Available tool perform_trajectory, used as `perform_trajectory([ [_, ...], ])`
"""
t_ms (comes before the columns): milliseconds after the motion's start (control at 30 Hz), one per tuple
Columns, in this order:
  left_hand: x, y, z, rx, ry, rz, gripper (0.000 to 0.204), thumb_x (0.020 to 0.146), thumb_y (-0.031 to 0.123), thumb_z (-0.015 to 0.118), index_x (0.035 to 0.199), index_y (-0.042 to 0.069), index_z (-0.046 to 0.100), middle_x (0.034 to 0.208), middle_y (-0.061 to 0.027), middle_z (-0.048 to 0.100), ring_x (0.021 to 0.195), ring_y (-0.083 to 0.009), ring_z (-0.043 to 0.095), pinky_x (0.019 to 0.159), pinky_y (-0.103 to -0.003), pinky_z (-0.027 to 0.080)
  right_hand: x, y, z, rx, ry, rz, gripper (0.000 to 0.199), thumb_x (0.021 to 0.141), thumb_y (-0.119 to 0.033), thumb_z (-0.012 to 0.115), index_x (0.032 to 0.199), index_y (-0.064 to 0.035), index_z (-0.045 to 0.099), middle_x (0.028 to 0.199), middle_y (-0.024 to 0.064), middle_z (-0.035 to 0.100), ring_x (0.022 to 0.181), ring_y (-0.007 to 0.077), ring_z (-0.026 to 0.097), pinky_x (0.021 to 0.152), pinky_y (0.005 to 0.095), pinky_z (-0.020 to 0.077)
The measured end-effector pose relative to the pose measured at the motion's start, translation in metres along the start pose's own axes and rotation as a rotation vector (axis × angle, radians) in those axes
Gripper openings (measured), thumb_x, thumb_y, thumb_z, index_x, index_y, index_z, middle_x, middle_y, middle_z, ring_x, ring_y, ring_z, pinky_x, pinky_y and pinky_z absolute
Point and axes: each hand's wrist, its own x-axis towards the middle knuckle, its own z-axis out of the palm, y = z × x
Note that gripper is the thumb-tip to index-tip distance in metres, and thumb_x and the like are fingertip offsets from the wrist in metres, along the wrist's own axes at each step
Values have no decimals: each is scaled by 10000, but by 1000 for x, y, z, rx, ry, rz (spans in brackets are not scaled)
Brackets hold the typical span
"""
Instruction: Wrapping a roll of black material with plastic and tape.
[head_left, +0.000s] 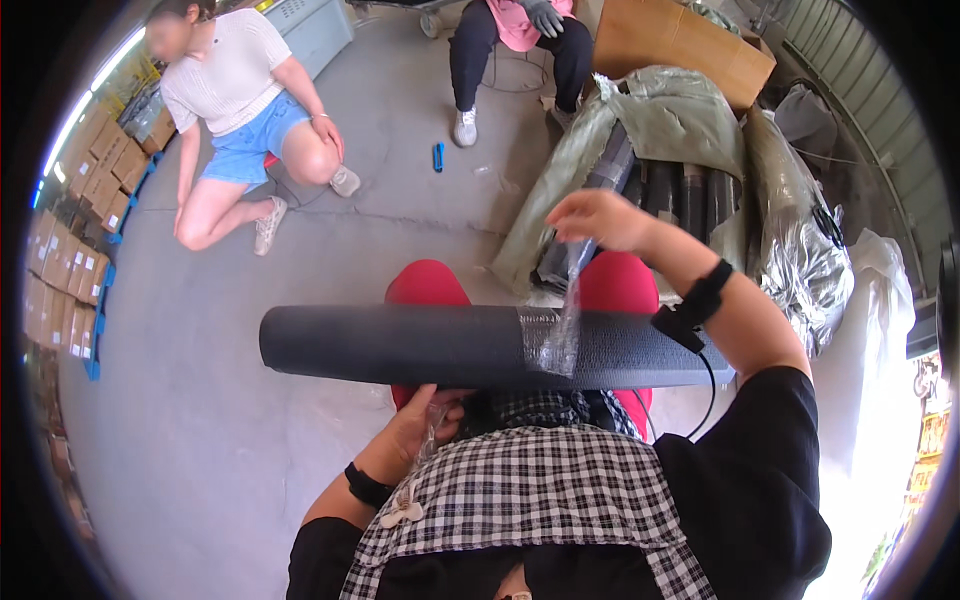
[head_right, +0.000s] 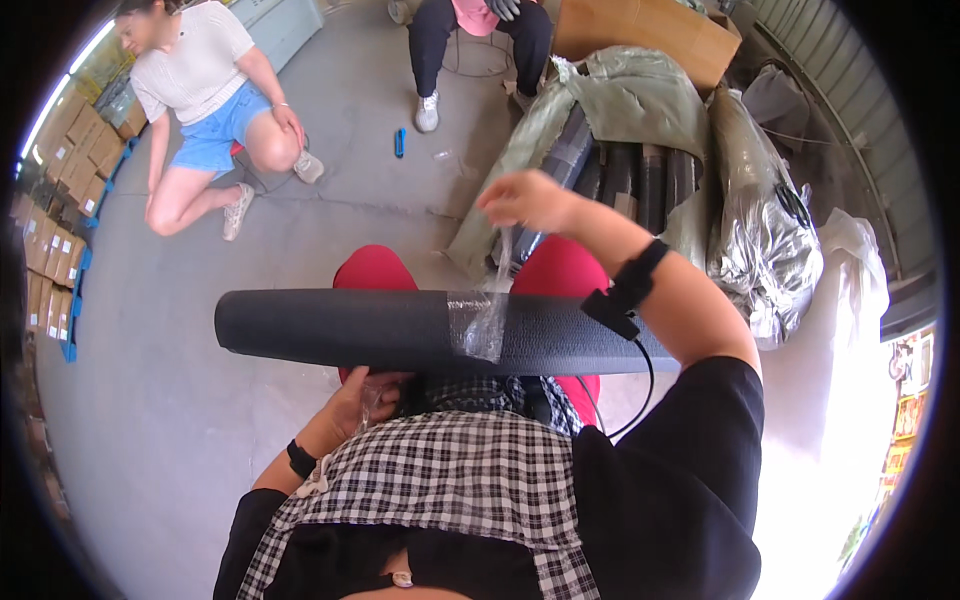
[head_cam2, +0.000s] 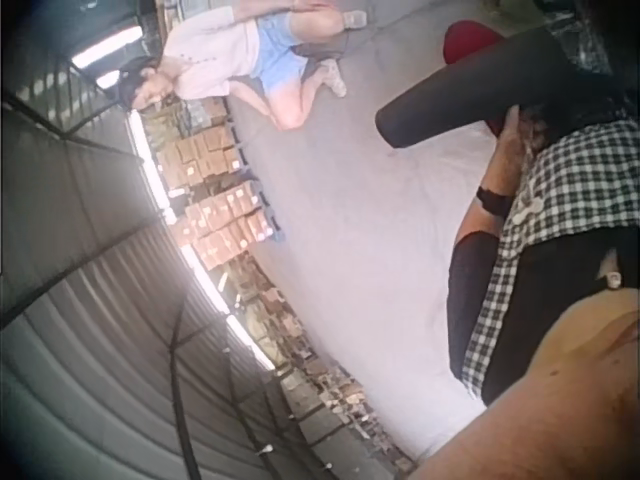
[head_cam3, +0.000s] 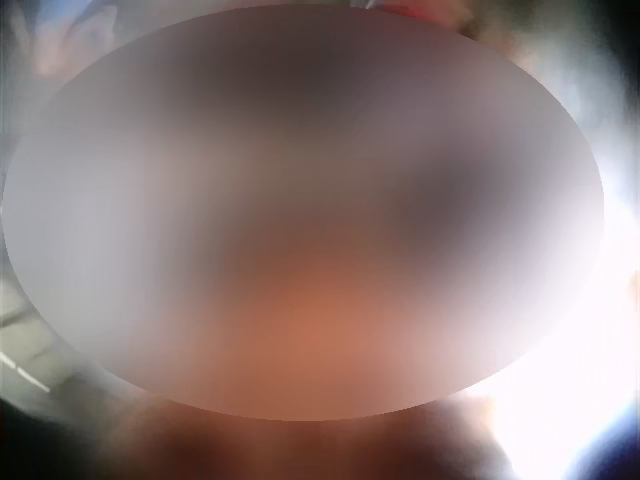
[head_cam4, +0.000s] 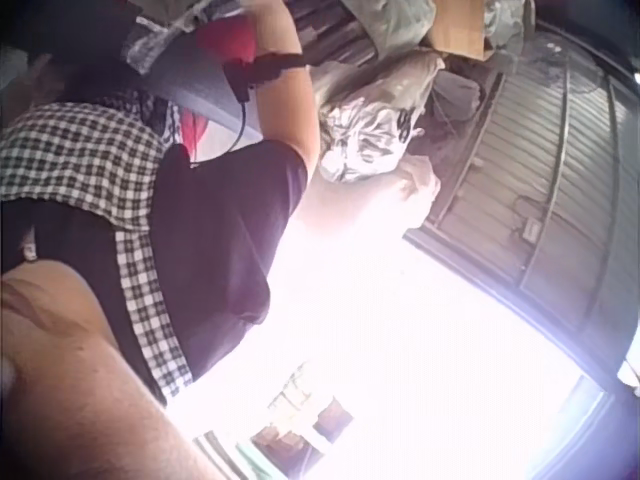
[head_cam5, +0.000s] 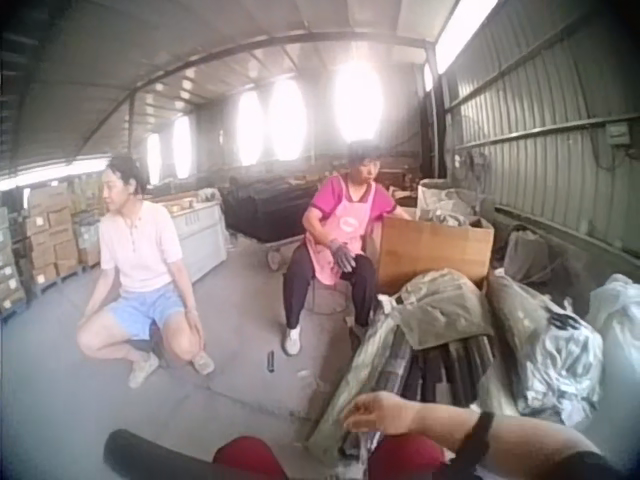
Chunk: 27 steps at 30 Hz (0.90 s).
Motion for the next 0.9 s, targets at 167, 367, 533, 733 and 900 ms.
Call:
perform_trajectory([
  [167, -2, -4, 20, 263, 222, 132, 634, 840, 587, 338, 1073, 27, 523, 696, -28, 435, 488, -98, 356, 415, -189, 285, -3, 4, 45, -216, -443, 187, 649, 710, -407, 670, 1154, 20, 465, 1013, 108, 539, 1002, 193, 498, 885, 307, 388],
  [367, 2, -7, 12, 190, 251, 144, 568, 827, 582, 390, 957, 44, 515, 668, -24, 443, 455, -91, 347, 382, -183, 270, -66, -33, 82, -883, -340, -529, 826, 489, -450, 774, 1105, -42, 406, 995, 123, 469, 953, 274, 452, 745, 364, 400],
  [533, 5, 2, 16, 170, 240, 106, 558, 825, 588, 387, 939, 57, 516, 673, -28, 447, 458, -91, 355, 383, -185, 277, -63, -2, 83, -823, -66, -772, 208, 788, -191, 578, 692, -48, 461, 713, 85, 448, 701, 240, 489, 623, 334, 401],
  [733, 7, 3, 9, 168, 184, 114, 487, 830, 534, 442, 936, 65, 516, 684, -38, 454, 459, -93, 365, 385, -187, 302, -50, -13, 66, 358, 74, 161, 205, 915, -227, 418, 833, -55, 494, 708, 23, 515, 623, 100, 479, 592, 237, 405],
  [900, 9, -2, -3, 35, -61, 127, 353, 861, 358, 495, 1023, 44, 515, 795, -79, 542, 570, -131, 504, 483, -213, 441, -50, -29, 70, 698, 62, 96, 219, 898, -276, 461, 882, -61, 499, 693, 25, 506, 611, 106, 479, 569, 236, 410],
])
